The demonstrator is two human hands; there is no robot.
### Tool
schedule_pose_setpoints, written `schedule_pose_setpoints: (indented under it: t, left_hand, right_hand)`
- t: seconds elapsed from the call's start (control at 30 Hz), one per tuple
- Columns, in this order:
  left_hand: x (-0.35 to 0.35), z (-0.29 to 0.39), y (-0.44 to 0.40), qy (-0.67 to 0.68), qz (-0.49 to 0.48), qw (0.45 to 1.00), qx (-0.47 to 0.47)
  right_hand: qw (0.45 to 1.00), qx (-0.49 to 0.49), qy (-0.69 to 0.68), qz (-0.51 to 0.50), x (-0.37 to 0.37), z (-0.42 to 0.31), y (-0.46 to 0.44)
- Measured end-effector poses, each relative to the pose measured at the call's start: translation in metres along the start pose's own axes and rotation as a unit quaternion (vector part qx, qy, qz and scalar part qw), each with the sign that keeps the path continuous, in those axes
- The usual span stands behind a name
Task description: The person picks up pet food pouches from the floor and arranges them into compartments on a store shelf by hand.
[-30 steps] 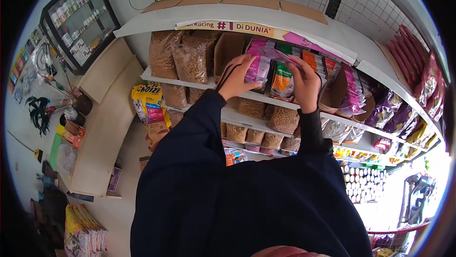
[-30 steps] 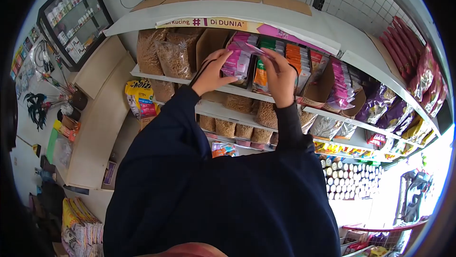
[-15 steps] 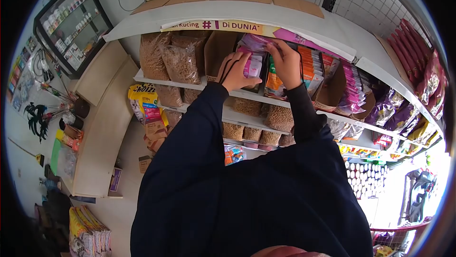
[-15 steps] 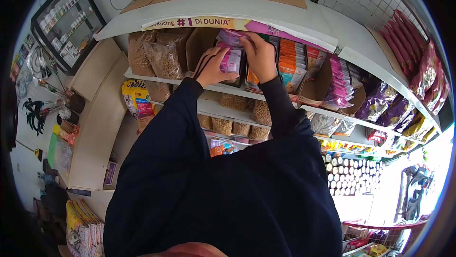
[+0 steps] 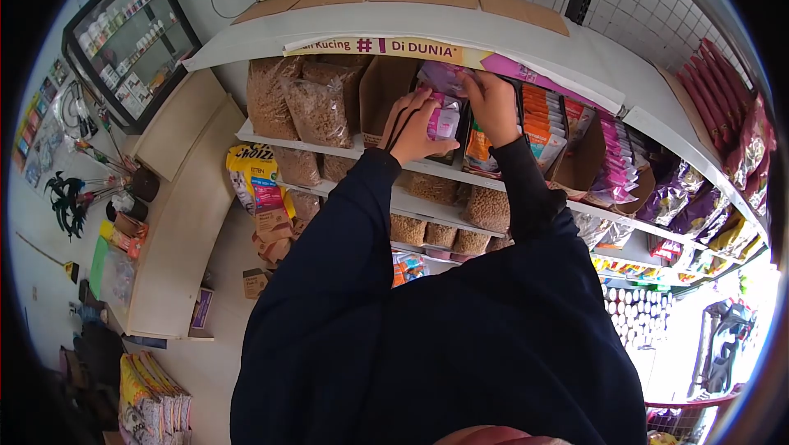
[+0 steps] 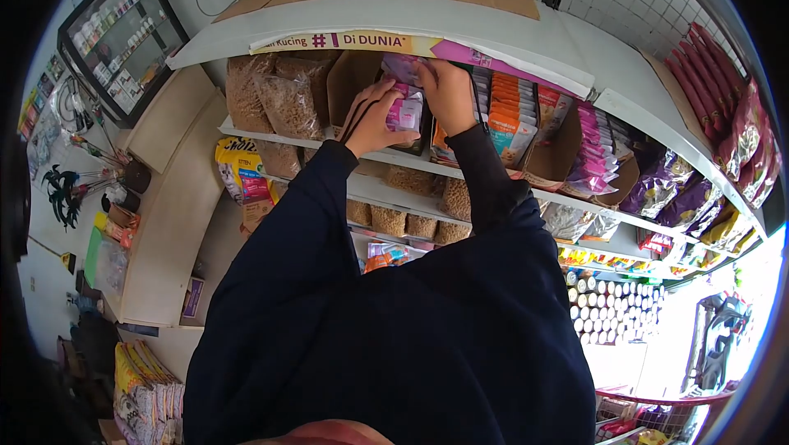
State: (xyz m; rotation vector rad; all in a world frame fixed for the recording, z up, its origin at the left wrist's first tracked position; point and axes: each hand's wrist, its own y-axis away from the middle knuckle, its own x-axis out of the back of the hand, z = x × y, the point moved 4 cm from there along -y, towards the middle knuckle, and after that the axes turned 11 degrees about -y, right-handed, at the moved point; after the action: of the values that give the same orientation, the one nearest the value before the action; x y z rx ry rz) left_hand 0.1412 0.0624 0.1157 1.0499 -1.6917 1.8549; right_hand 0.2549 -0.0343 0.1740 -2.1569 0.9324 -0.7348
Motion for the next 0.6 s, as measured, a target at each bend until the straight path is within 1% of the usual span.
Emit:
schedule_pose_setpoints:
  t: [0.03,0.1,0.17,0.23,0.27,0.3,0.33,0.4,0.43,0.47,0.5,0.53,0.57,0.6]
  left_hand:
    - [0.000,0.000,-0.001,-0.005,-0.003,1.000,-0.010]
    - [0.000,-0.001,0.000,0.000,-0.007,1.000,-0.006]
    - [-0.001,-0.004,0.000,0.005,-0.012,1.000,-0.001]
    - [0.000,-0.011,-0.005,0.067,-0.039,0.997,-0.004]
    - [0.002,-0.016,-0.010,0.066,-0.040,0.997,-0.005]
    - [0.011,-0.024,-0.019,0.201,-0.047,0.976,0.071]
    - [0.013,-0.034,-0.025,0.331,-0.052,0.931,0.145]
    - [0.007,-0.055,-0.037,0.282,0.045,0.947,0.147]
    - [0.000,-0.064,-0.042,0.247,0.052,0.958,0.138]
    - [-0.009,-0.073,-0.047,0.247,0.053,0.958,0.138]
    - [-0.015,-0.074,-0.052,0.238,0.017,0.964,0.114]
    - [-0.020,-0.076,-0.055,0.230,-0.020,0.969,0.090]
    - [-0.026,-0.076,-0.057,0.275,-0.012,0.956,0.097]
    - [-0.032,-0.078,-0.059,0.275,-0.012,0.956,0.098]
  right_hand:
    - [1.000,0.000,-0.001,0.000,0.000,-0.001,-0.001]
    - [0.999,-0.025,-0.027,0.012,0.001,-0.004,-0.003]
    - [0.999,-0.025,-0.044,0.012,0.003,0.000,-0.007]
    - [0.998,-0.024,-0.062,0.014,0.006,0.009,-0.015]
    - [0.998,-0.027,-0.060,0.009,0.006,0.020,-0.018]
    - [0.998,-0.031,-0.058,0.005,0.007,0.032,-0.021]
    - [0.998,-0.031,-0.058,0.006,0.008,0.050,-0.026]
    - [0.996,-0.005,0.082,-0.043,0.007,0.076,-0.034]
    - [0.996,-0.004,0.082,-0.043,0.009,0.076,-0.035]
    - [0.986,0.055,0.149,-0.042,0.010,0.072,-0.037]
    - [0.969,0.114,0.215,-0.041,0.009,0.066,-0.038]
    - [0.969,0.115,0.214,-0.042,0.009,0.064,-0.038]
    - [0.970,0.095,0.219,-0.052,0.009,0.064,-0.039]
    - [0.970,0.075,0.224,-0.062,0.007,0.066,-0.039]
